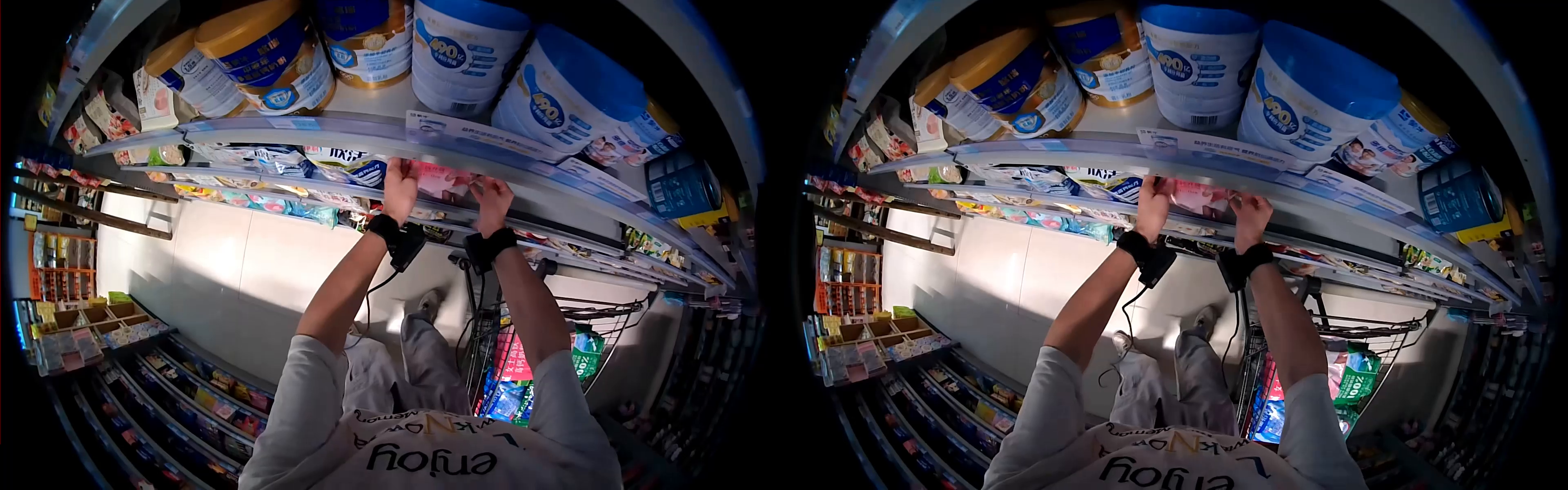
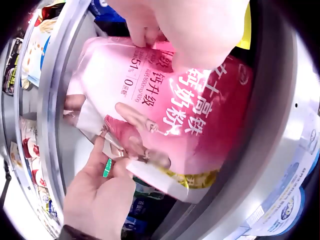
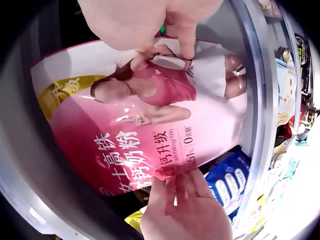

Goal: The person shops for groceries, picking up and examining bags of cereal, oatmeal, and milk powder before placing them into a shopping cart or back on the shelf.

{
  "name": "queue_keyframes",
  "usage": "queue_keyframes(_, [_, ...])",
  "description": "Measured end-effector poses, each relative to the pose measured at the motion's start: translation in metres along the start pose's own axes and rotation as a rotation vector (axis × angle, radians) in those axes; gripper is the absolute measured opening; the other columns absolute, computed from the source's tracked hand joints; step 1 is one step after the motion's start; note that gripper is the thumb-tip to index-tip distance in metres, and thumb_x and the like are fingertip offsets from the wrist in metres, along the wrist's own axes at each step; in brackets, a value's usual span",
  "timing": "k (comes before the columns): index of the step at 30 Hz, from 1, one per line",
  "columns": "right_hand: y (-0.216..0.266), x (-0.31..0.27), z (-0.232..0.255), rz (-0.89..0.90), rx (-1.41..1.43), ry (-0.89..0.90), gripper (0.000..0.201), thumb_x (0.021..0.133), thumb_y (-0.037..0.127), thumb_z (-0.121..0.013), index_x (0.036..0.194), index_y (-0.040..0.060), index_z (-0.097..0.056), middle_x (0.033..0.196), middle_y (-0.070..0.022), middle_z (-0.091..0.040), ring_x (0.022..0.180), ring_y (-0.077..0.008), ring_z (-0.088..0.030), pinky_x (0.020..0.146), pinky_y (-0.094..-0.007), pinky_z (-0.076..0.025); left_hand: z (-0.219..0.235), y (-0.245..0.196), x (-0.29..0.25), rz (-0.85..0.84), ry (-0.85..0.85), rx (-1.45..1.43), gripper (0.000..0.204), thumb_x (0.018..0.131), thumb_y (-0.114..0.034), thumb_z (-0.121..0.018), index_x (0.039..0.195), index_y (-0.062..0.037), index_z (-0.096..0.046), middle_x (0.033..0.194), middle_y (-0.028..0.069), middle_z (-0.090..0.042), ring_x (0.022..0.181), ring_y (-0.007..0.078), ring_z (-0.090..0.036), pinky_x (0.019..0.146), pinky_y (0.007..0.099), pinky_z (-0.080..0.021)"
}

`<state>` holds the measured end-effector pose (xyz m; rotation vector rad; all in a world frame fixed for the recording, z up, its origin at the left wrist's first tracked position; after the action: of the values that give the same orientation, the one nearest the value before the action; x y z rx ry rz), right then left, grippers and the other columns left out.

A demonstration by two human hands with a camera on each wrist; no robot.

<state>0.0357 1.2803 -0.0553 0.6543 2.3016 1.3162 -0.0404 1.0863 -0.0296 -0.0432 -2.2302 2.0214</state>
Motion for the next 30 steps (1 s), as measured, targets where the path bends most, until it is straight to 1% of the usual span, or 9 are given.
queue_keyframes(6, [-0.044,0.018,-0.009,-0.001,-0.049,-0.026,0.011,0.081,0.004,-0.045,0.088,0.0029,-0.053,0.083,-0.0046,-0.054,0.077,-0.0147,-0.054,0.067,-0.0297,-0.049,0.011,0.041,-0.005,0.174,0.260,0.159,0.030,0.078,-0.003,-0.049,0.107,0.0007,-0.043,0.102,0.0056,-0.050,0.094,0.0131,-0.045,0.080,0.0231,-0.033])
queue_keyframes(8, [-0.051,0.019,-0.014,-0.012,-0.022,-0.082,0.010,0.081,0.003,-0.045,0.087,0.0026,-0.053,0.080,-0.0035,-0.053,0.075,-0.0127,-0.053,0.066,-0.0287,-0.048,0.019,0.048,-0.008,0.000,0.254,0.160,0.036,0.078,-0.004,-0.049,0.113,-0.0007,-0.041,0.103,0.0046,-0.052,0.093,0.0122,-0.046,0.076,0.0212,-0.036])
queue_keyframes(10, [-0.068,0.024,-0.008,-0.044,-0.040,-0.080,0.009,0.081,0.003,-0.045,0.085,0.0019,-0.053,0.076,-0.0022,-0.052,0.071,-0.0111,-0.052,0.066,-0.0281,-0.048,0.028,0.032,-0.017,0.195,0.186,0.019,0.031,0.075,0.002,-0.045,0.107,0.0055,-0.045,0.097,0.0099,-0.055,0.088,0.0126,-0.050,0.078,0.0225,-0.037])
queue_keyframes(12, [-0.065,0.021,-0.018,-0.067,-0.077,-0.055,0.008,0.081,0.003,-0.045,0.083,0.0015,-0.053,0.073,-0.0018,-0.051,0.069,-0.0099,-0.051,0.065,-0.0282,-0.048,0.040,0.038,-0.013,0.156,0.228,0.210,0.031,0.079,-0.003,-0.045,0.110,-0.0001,-0.046,0.093,0.0062,-0.057,0.075,0.0092,-0.052,0.059,0.0200,-0.042])
queue_keyframes(17, [-0.066,0.018,-0.012,-0.026,-0.313,-0.022,0.008,0.080,0.002,-0.046,0.084,0.0022,-0.053,0.073,-0.0016,-0.051,0.070,-0.0096,-0.050,0.067,-0.0248,-0.046,0.046,0.027,-0.017,0.216,0.161,0.199,0.025,0.081,-0.005,-0.044,0.104,0.0009,-0.050,0.085,0.0056,-0.058,0.072,0.0109,-0.054,0.060,0.0209,-0.044])
queue_keyframes(24, [-0.054,-0.015,-0.036,-0.056,-0.295,0.057,0.034,0.078,-0.001,-0.046,0.110,0.0037,-0.039,0.105,-0.0052,-0.050,0.095,-0.0139,-0.047,0.083,-0.0251,-0.035,0.057,0.075,-0.089,0.503,0.196,-0.079,0.017,0.078,-0.003,-0.046,0.093,0.0007,-0.052,0.071,0.0048,-0.055,0.056,0.0097,-0.048,0.045,0.0217,-0.038])
queue_keyframes(27, [-0.066,-0.040,0.010,0.257,-0.289,-0.162,0.040,0.068,-0.002,-0.051,0.107,0.0009,-0.042,0.103,-0.0112,-0.052,0.095,-0.0189,-0.049,0.079,-0.0286,-0.039,0.066,0.077,-0.127,0.610,0.288,0.071,0.022,0.076,-0.009,-0.047,0.095,0.0007,-0.051,0.080,0.0081,-0.058,0.070,0.0156,-0.057,0.058,0.0254,-0.043])
queue_keyframes(29, [-0.065,-0.074,0.040,0.070,-0.796,-0.161,0.019,0.071,0.005,-0.050,0.089,0.0017,-0.055,0.083,-0.0117,-0.059,0.079,-0.0186,-0.055,0.067,-0.0304,-0.043,0.068,0.074,-0.157,0.696,0.301,0.045,0.025,0.075,-0.012,-0.048,0.097,0.0003,-0.050,0.083,0.0093,-0.059,0.071,0.0163,-0.057,0.059,0.0267,-0.044])
queue_keyframes(30, [-0.089,-0.089,0.070,0.135,-0.400,-0.083,0.013,0.073,0.007,-0.048,0.082,0.0014,-0.057,0.070,-0.0070,-0.059,0.068,-0.0160,-0.054,0.060,-0.0285,-0.043,0.068,0.076,-0.171,0.742,0.289,0.026,0.027,0.075,-0.013,-0.048,0.099,0.0000,-0.050,0.085,0.0098,-0.059,0.071,0.0165,-0.057,0.059,0.0272,-0.044])
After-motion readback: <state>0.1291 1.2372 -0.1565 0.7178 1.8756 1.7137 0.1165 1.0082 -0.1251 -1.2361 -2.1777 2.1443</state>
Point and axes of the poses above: each hand's wrist, its own x-axis towards the middle knuckle, its own z-axis out of the back of the hand, y = z × x, the point moved 7 cm from there along x, towards the middle knuckle
